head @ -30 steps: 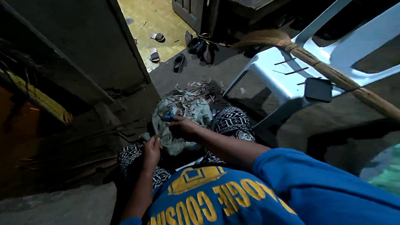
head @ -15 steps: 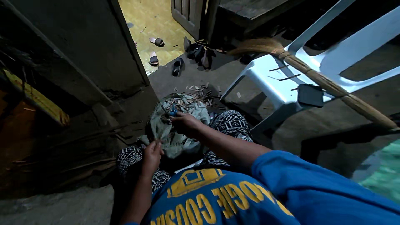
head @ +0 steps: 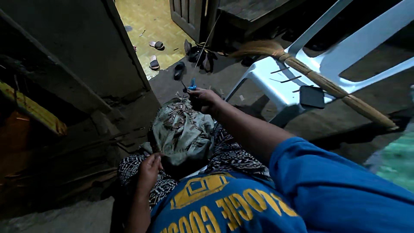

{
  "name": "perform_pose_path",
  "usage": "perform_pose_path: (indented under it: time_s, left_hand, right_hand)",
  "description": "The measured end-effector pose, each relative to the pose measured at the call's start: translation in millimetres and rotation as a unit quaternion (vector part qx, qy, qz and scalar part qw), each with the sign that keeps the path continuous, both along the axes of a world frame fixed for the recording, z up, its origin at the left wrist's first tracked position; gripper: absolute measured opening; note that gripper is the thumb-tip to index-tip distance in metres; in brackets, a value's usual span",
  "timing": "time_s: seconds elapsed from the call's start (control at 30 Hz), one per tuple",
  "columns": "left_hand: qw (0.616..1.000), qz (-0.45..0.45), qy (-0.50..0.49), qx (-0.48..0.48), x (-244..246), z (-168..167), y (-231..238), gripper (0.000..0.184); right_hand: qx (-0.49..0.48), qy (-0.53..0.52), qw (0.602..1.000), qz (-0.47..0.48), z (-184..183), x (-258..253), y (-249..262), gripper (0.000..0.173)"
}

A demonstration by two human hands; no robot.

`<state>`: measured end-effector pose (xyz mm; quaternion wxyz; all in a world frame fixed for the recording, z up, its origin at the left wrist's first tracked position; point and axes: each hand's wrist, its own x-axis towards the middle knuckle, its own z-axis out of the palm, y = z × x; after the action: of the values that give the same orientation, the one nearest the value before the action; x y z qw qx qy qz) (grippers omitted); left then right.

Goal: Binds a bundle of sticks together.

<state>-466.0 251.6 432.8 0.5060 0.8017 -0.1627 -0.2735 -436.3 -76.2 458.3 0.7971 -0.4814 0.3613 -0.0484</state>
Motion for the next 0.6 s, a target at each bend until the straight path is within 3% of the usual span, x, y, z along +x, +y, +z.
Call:
perform_pose_path:
  time_s: [0.2,0.6]
  left_hand:
    - [1.0,-0.006,-0.009,0.023,0,8,13,0.026]
    - [0.993,-0.016,0.093,-0.071,4,-5,59,0.026]
  right_hand:
    - [0.015,-0.008,0.998,-0.054,4,13,-28,0.021]
    - [-0.023,-0.047,0.993,-0.106,34,25,-97,0.014]
